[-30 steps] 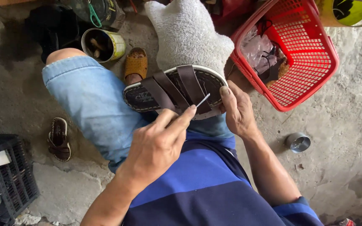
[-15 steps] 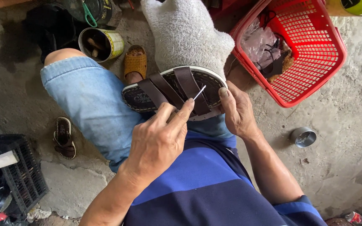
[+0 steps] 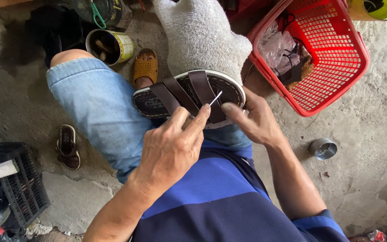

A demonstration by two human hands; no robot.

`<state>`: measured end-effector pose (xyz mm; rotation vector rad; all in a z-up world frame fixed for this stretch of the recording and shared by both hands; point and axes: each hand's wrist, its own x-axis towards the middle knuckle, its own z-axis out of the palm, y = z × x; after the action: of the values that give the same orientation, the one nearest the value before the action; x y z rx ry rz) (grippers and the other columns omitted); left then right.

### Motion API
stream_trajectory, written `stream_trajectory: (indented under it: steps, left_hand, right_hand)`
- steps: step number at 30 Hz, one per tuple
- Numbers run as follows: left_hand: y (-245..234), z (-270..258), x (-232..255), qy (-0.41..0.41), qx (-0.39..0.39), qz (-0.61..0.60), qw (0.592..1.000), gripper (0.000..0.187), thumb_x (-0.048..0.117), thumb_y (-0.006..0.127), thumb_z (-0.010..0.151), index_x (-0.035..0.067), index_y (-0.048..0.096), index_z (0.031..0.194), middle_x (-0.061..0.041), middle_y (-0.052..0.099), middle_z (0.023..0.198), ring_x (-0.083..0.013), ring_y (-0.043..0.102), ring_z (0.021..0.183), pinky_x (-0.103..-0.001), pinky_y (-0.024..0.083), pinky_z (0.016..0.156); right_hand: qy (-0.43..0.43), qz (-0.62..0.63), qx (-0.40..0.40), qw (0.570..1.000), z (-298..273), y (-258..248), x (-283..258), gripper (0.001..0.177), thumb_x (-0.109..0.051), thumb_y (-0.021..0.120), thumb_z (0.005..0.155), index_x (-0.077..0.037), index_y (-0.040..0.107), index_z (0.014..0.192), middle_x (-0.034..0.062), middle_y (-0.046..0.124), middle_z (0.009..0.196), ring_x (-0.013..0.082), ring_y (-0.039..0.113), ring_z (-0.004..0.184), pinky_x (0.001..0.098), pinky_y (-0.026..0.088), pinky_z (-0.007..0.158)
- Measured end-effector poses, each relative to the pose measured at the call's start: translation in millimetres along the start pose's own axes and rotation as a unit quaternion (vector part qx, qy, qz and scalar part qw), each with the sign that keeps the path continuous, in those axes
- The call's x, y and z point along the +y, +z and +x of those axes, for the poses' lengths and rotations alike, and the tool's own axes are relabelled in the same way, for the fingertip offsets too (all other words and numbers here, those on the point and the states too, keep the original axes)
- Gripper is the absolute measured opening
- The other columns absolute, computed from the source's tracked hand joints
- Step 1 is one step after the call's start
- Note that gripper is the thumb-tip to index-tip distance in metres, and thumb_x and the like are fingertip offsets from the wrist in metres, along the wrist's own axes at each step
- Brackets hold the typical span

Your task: A person is hand-stitching the leather straps of a brown sandal using a needle and thread.

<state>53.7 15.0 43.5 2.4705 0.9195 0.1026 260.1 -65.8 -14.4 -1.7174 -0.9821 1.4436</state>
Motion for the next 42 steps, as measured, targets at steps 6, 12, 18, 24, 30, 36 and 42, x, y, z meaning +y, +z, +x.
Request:
stream_trajectory:
  steps: [6,12,18,24,30,36,42]
  left_hand:
    - [-11,-4,-9,-0.009,0.004,-0.012,1.0,0.049,0.011,0.066,0.089,0.022,0.067,0.137,-0.003,0.053,0.085,-0.0303,0.06,0.05,-0.045,0.046,0.037]
    - [-24,-19,-44,-0.044,-0.053,-0.036,0.997,0.045,0.015,0.067,0.097,0.024,0.065,0.141,-0.003,0.053,0.081,-0.0395,0.058,0.05,-0.053,0.045,0.038]
    - [-27,-12,-63,-0.049,-0.122,-0.08,0.988,0.051,0.017,0.062,0.096,0.028,0.061,0.145,-0.005,0.054,0.074,-0.0424,0.058,0.054,-0.057,0.047,0.048]
    - [-25,12,-58,-0.035,-0.159,-0.067,0.984,0.05,0.018,0.046,0.1,0.034,0.059,0.146,-0.011,0.063,0.07,-0.0376,0.066,0.047,-0.048,0.057,0.052]
    - [-6,13,-65,-0.013,-0.144,-0.055,0.988,0.051,0.016,0.047,0.098,0.03,0.06,0.145,-0.011,0.065,0.071,-0.0354,0.066,0.046,-0.046,0.057,0.05]
    - [3,12,-67,-0.011,-0.122,-0.07,0.99,0.053,0.014,0.046,0.098,0.03,0.06,0.146,-0.014,0.067,0.073,-0.037,0.068,0.051,-0.048,0.059,0.054]
    - [34,8,-78,-0.057,-0.089,-0.267,0.958,0.044,0.018,0.044,0.1,0.025,0.066,0.137,-0.023,0.071,0.072,-0.0478,0.071,0.062,-0.054,0.059,0.057]
  right_hand:
    - [-0.103,-0.193,0.069,0.973,-6,16,-9,0.021,-0.024,0.06,0.102,-0.004,0.062,0.099,0.0085,0.067,0.076,0.0227,0.059,0.058,0.039,0.047,0.057]
    - [-0.113,-0.328,0.084,0.934,1,52,-18,0.022,-0.028,0.06,0.102,-0.009,0.054,0.094,0.0076,0.06,0.077,0.0346,0.061,0.064,0.0482,0.045,0.054]
    - [-0.104,-0.385,0.073,0.914,8,60,-14,0.03,-0.035,0.066,0.096,-0.013,0.05,0.083,0.0028,0.057,0.071,0.0334,0.059,0.054,0.0508,0.044,0.049]
    - [-0.155,-0.391,0.105,0.901,9,60,-15,0.02,-0.03,0.069,0.094,-0.013,0.06,0.09,0.0026,0.059,0.07,0.0263,0.069,0.06,0.04,0.055,0.052]
    - [-0.165,-0.403,0.104,0.894,17,58,-16,0.021,-0.03,0.067,0.095,-0.011,0.059,0.089,0.0046,0.058,0.072,0.0282,0.07,0.061,0.0419,0.056,0.052]
    - [-0.171,-0.411,0.097,0.89,17,57,-14,0.023,-0.029,0.069,0.094,-0.01,0.057,0.087,0.0068,0.058,0.07,0.0323,0.069,0.062,0.0445,0.054,0.05]
    - [-0.183,-0.449,0.1,0.869,14,55,-6,0.025,-0.03,0.069,0.095,-0.009,0.057,0.087,0.0069,0.058,0.069,0.0338,0.07,0.062,0.0454,0.054,0.051]
